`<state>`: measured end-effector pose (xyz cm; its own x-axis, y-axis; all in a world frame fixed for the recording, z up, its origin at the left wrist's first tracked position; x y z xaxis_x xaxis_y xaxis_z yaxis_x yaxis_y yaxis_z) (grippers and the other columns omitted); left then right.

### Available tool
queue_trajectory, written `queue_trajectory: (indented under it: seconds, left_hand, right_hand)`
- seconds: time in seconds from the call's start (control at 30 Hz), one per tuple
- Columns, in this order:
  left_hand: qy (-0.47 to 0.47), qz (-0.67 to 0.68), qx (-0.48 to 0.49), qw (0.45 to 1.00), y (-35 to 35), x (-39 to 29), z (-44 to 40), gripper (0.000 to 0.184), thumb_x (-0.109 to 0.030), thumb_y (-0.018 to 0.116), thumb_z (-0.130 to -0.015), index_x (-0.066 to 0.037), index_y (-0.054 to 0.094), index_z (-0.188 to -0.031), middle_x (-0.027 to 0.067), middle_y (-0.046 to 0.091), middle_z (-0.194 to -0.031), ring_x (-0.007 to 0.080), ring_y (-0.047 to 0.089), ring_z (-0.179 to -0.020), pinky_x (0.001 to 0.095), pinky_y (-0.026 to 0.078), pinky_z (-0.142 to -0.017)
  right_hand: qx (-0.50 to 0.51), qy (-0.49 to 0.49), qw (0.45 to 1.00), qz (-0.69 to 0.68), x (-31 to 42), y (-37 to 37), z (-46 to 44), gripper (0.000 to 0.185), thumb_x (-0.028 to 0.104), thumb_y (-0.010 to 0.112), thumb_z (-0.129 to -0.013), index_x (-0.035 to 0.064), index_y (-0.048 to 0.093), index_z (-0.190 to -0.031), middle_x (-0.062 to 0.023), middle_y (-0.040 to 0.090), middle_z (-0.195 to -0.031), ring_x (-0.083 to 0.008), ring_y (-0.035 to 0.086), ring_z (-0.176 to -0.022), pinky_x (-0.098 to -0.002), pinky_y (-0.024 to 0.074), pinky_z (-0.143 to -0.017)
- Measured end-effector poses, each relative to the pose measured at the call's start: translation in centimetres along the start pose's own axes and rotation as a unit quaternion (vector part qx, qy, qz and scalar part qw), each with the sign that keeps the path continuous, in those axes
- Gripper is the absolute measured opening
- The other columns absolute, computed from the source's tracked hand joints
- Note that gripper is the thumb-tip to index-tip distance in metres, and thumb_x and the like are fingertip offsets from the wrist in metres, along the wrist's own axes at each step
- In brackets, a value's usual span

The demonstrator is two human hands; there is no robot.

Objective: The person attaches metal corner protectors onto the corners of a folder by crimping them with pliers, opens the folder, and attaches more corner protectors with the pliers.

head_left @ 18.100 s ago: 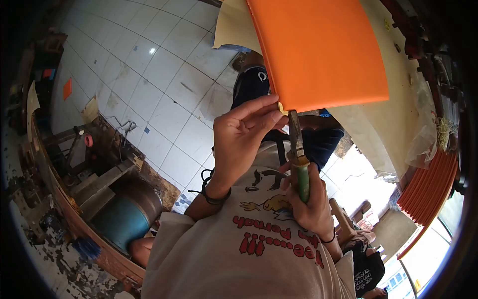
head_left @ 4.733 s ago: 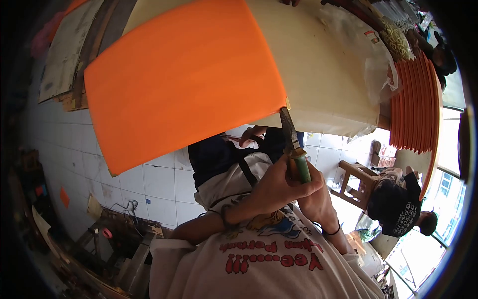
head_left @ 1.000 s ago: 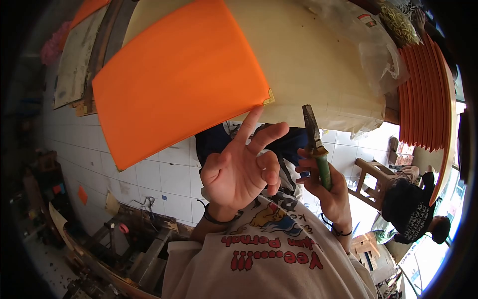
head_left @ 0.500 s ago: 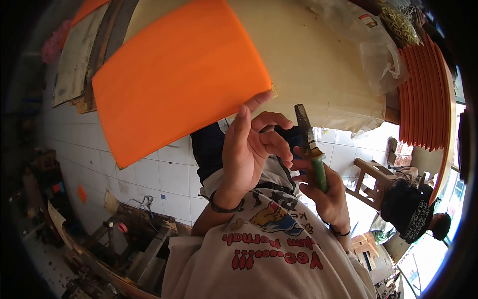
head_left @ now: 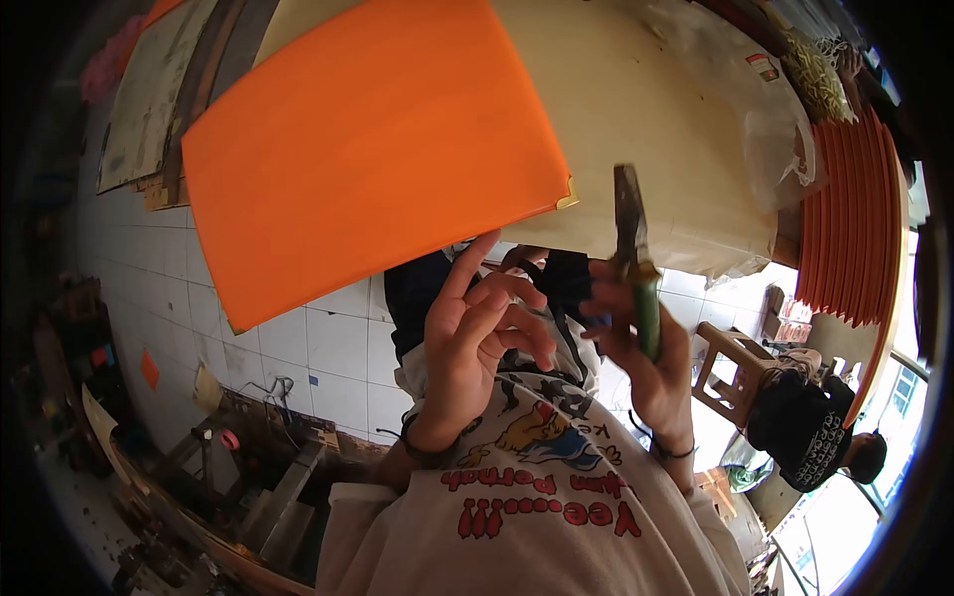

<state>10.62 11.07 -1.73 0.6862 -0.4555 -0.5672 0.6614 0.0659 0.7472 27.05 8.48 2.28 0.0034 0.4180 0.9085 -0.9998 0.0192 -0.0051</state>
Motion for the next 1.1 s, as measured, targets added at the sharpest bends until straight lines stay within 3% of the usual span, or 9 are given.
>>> queue_trajectory:
  seconds: [0.13,0.3,0.37,0.43,0.53,0.67,0.8,0.9,1.1]
  left_hand:
    - [-0.009,0.08,0.064,0.995,0.3,0.0,0.1,0.061,-0.02,0.043,-0.1,-0.001,0.016,-0.152,0.0208,0.061,-0.107,0.0274,0.068,-0.072,0.0352,0.059,-0.057]
    - [0.031,0.093,0.094,0.991,0.8,-1.5,0.6,0.058,-0.018,0.039,-0.101,0.0,0.018,-0.152,0.0232,0.06,-0.115,0.0274,0.068,-0.074,0.035,0.059,-0.06]
    - [0.026,0.109,0.095,0.989,0.2,-1.5,0.3,0.058,-0.018,0.039,-0.101,0.0,0.019,-0.152,0.0236,0.06,-0.115,0.0273,0.068,-0.074,0.0353,0.059,-0.06]
    - [0.032,0.099,0.072,0.992,-0.5,-1.5,0.3,0.057,-0.019,0.04,-0.101,0.001,0.02,-0.151,0.0237,0.06,-0.115,0.027,0.068,-0.076,0.0353,0.059,-0.062]
    - [0.048,0.022,0.032,0.998,-0.7,-2.1,0.4,0.056,-0.02,0.04,-0.101,0.003,0.024,-0.149,0.0239,0.06,-0.114,0.0267,0.068,-0.08,0.0355,0.058,-0.064]
    - [0.048,-0.041,-0.007,0.998,-1.9,-3.0,-0.2,0.06,-0.022,0.042,-0.097,0.011,0.026,-0.145,0.0218,0.061,-0.112,0.0287,0.067,-0.081,0.0367,0.059,-0.061]
    - [0.026,0.057,0.082,0.995,-1.6,-3.6,0.0,0.062,-0.025,0.043,-0.097,0.012,0.028,-0.144,0.0241,0.061,-0.114,0.0306,0.067,-0.089,0.0388,0.058,-0.066]
    - [-0.012,0.003,0.117,0.993,-0.3,-2.8,0.3,0.053,-0.022,0.042,-0.101,0.004,0.032,-0.146,0.0257,0.059,-0.119,0.0294,0.066,-0.094,0.0379,0.057,-0.075]
    - [0.022,-0.04,0.073,0.996,2.0,-1.9,-1.7,0.053,-0.025,0.045,-0.103,0.004,0.032,-0.145,0.022,0.056,-0.125,0.0258,0.065,-0.101,0.0366,0.056,-0.081]
  right_hand:
    - [0.0,-0.075,0.995,-0.063,2.3,1.6,-3.1,0.046,-0.008,0.047,-0.082,-0.007,0.049,-0.128,-0.0136,0.058,-0.123,-0.0196,0.059,-0.099,-0.0328,0.048,-0.09]
    - [-0.02,-0.132,0.991,-0.012,3.6,2.0,-4.8,0.048,-0.011,0.043,-0.079,-0.0086,0.047,-0.127,-0.0145,0.054,-0.116,-0.0199,0.054,-0.1,-0.0341,0.056,-0.074]
    - [-0.041,-0.143,0.989,-0.001,3.8,2.0,-5.1,0.045,-0.006,0.049,-0.077,-0.0062,0.053,-0.121,-0.0145,0.055,-0.127,-0.0159,0.054,-0.098,-0.028,0.0478,-0.077]
    - [-0.036,-0.139,0.99,0.006,4.0,2.3,-5.5,0.045,-0.006,0.049,-0.077,-0.0049,0.053,-0.121,-0.0141,0.054,-0.123,-0.0148,0.055,-0.096,-0.0273,0.048,-0.075]
    - [-0.004,-0.115,0.993,0.016,4.3,2.6,-6.0,0.049,-0.01,0.043,-0.079,-0.004,0.048,-0.127,-0.0127,0.053,-0.103,-0.0158,0.054,-0.091,-0.0313,0.0559,-0.069]
    - [0.001,-0.095,0.995,0.003,4.4,2.7,-5.8,0.045,-0.008,0.045,-0.079,-0.0025,0.051,-0.124,-0.0101,0.053,-0.099,-0.0135,0.053,-0.086,-0.0281,0.0525,-0.07]
    - [0.005,-0.107,0.993,-0.049,4.3,2.5,-5.5,0.043,-0.006,0.05,-0.076,-0.0007,0.055,-0.119,-0.0082,0.053,-0.098,-0.0117,0.052,-0.082,-0.0241,0.0472,-0.068]
    - [-0.007,-0.093,0.992,-0.084,4.2,2.1,-5.4,0.042,-0.004,0.053,-0.074,0.0011,0.057,-0.116,-0.0081,0.055,-0.102,-0.0103,0.052,-0.083,-0.0219,0.0434,-0.062]
    - [-0.012,-0.091,0.984,-0.152,4.8,2.1,-4.9,0.041,-0.005,0.054,-0.073,0.0027,0.056,-0.113,-0.0145,0.053,-0.131,-0.0095,0.054,-0.088,-0.0213,0.0404,-0.058]
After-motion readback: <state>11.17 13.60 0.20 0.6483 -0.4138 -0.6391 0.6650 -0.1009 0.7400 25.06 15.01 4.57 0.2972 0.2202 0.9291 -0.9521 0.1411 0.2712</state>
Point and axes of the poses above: each hand's wrist, its own z-axis away from the middle knuckle, its own y-axis out of the palm, x = y × z, the point moved 8 cm from there along -z, towards the middle knuckle
